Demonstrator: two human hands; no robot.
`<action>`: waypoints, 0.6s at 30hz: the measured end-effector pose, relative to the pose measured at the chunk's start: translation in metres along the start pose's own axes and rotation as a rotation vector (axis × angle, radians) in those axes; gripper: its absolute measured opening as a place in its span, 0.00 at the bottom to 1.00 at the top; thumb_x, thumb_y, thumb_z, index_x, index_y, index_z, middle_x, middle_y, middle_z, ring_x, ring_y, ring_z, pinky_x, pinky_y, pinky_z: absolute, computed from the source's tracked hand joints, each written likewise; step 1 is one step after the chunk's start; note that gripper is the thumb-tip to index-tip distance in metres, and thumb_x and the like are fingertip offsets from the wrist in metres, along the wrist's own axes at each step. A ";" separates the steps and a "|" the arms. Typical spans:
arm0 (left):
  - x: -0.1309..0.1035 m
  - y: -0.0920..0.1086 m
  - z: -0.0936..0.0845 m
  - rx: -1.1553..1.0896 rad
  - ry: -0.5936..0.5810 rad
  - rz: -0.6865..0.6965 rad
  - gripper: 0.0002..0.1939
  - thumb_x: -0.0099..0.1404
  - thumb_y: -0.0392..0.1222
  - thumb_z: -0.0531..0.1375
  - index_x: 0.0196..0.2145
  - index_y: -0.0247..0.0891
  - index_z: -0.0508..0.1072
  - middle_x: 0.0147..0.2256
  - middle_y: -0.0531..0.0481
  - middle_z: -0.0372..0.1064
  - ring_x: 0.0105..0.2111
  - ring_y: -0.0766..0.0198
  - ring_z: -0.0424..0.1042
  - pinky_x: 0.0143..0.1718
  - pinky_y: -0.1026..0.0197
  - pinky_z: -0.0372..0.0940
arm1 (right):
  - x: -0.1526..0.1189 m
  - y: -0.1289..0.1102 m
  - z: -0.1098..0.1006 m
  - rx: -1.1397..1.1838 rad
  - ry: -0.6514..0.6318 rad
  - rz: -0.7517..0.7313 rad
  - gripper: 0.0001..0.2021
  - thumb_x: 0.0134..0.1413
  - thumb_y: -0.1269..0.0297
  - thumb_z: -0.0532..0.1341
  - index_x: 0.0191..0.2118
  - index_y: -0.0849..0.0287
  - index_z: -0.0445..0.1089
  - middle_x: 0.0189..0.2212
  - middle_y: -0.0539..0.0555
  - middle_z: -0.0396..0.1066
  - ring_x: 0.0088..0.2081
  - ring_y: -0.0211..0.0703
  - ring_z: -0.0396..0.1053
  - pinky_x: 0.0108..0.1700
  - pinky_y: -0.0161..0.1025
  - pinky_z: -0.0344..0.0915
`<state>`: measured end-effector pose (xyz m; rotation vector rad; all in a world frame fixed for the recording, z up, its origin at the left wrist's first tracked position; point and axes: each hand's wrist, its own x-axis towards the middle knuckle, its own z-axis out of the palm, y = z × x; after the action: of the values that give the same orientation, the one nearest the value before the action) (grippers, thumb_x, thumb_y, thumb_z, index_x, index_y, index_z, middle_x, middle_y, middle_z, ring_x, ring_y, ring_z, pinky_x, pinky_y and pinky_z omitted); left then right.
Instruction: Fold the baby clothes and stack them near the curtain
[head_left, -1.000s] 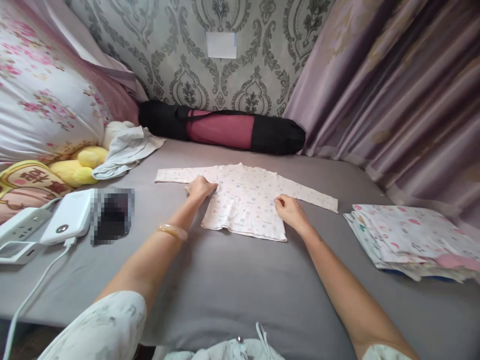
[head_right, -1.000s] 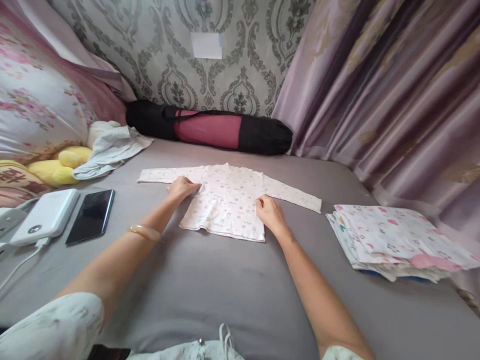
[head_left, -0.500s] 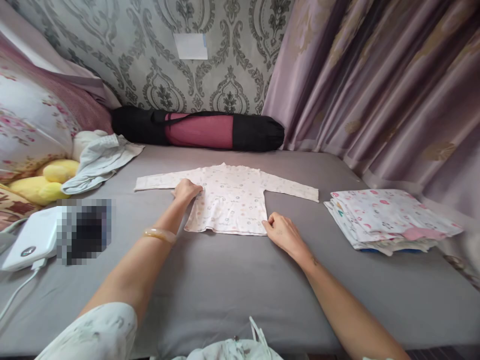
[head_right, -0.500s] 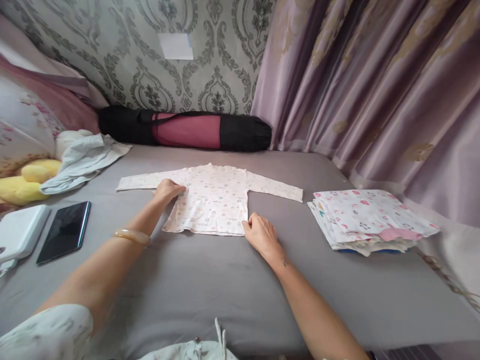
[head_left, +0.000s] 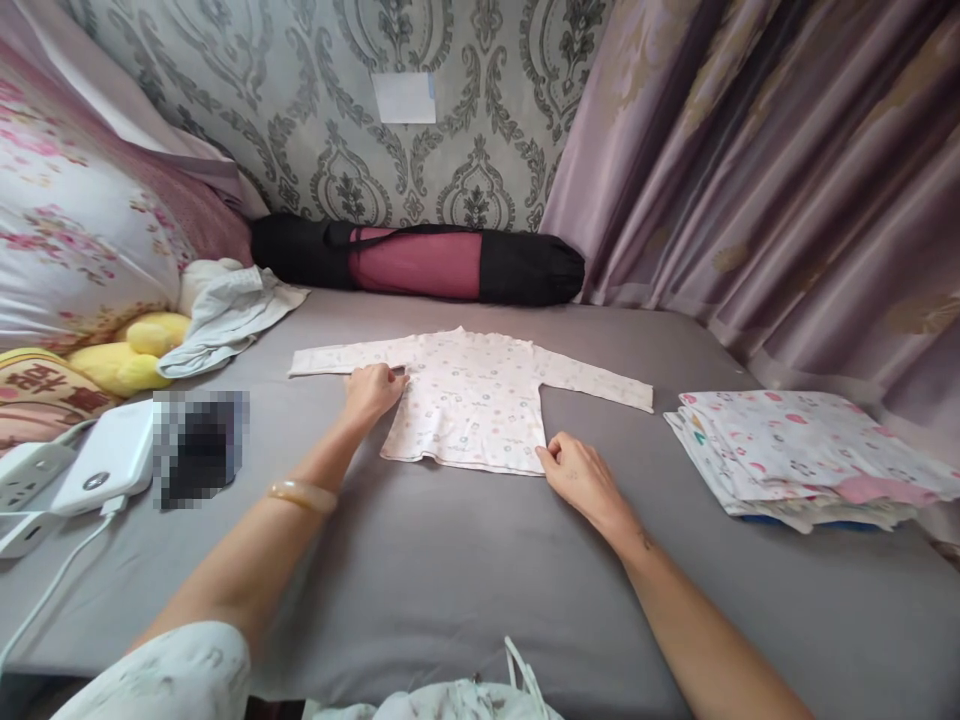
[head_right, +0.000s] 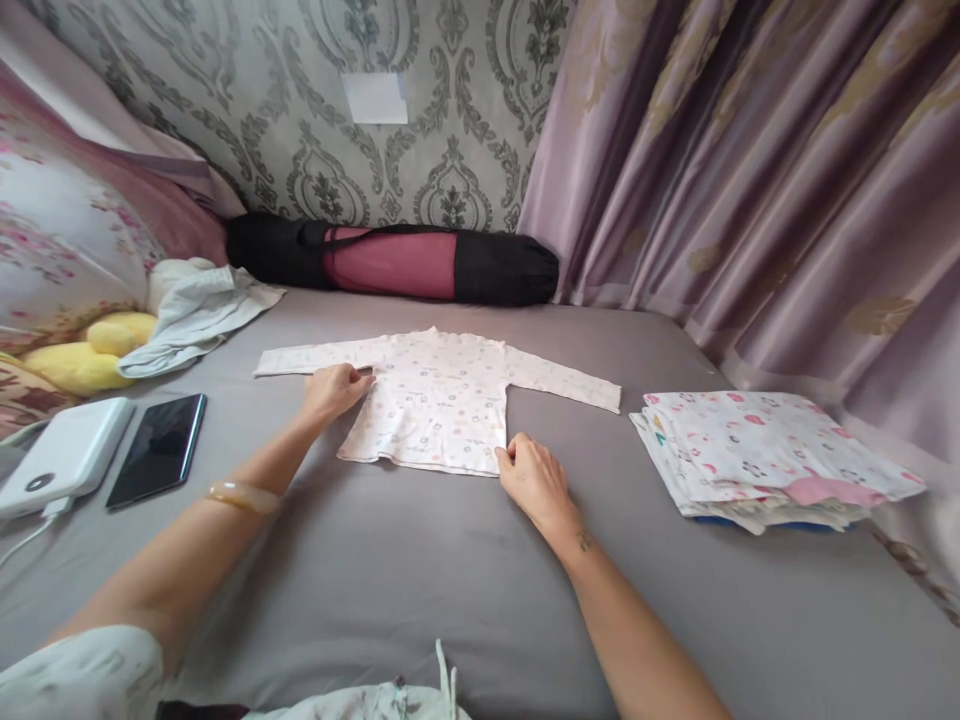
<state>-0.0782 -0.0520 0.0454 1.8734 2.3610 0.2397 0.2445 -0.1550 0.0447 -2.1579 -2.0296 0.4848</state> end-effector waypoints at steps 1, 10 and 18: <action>-0.007 -0.003 -0.002 -0.017 -0.044 -0.007 0.19 0.63 0.55 0.53 0.34 0.38 0.75 0.40 0.40 0.76 0.44 0.46 0.71 0.44 0.51 0.60 | -0.001 0.000 0.000 -0.007 -0.002 0.004 0.10 0.62 0.56 0.55 0.33 0.55 0.67 0.33 0.52 0.73 0.36 0.43 0.69 0.32 0.35 0.50; -0.068 -0.021 -0.004 -0.169 -0.199 0.095 0.19 0.57 0.59 0.57 0.25 0.40 0.71 0.26 0.48 0.72 0.32 0.55 0.71 0.32 0.60 0.58 | -0.007 0.002 0.002 -0.012 -0.007 -0.020 0.13 0.60 0.54 0.56 0.28 0.54 0.64 0.29 0.50 0.72 0.33 0.42 0.67 0.30 0.35 0.49; -0.085 -0.019 -0.002 -0.425 -0.044 0.027 0.17 0.61 0.57 0.53 0.29 0.40 0.65 0.26 0.51 0.69 0.28 0.61 0.68 0.30 0.62 0.57 | -0.005 0.002 0.003 0.154 0.079 -0.022 0.10 0.58 0.58 0.56 0.28 0.54 0.63 0.26 0.48 0.70 0.29 0.39 0.66 0.31 0.34 0.52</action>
<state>-0.0769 -0.1393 0.0435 1.6851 2.0521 0.6389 0.2451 -0.1601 0.0417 -2.0303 -1.9069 0.5258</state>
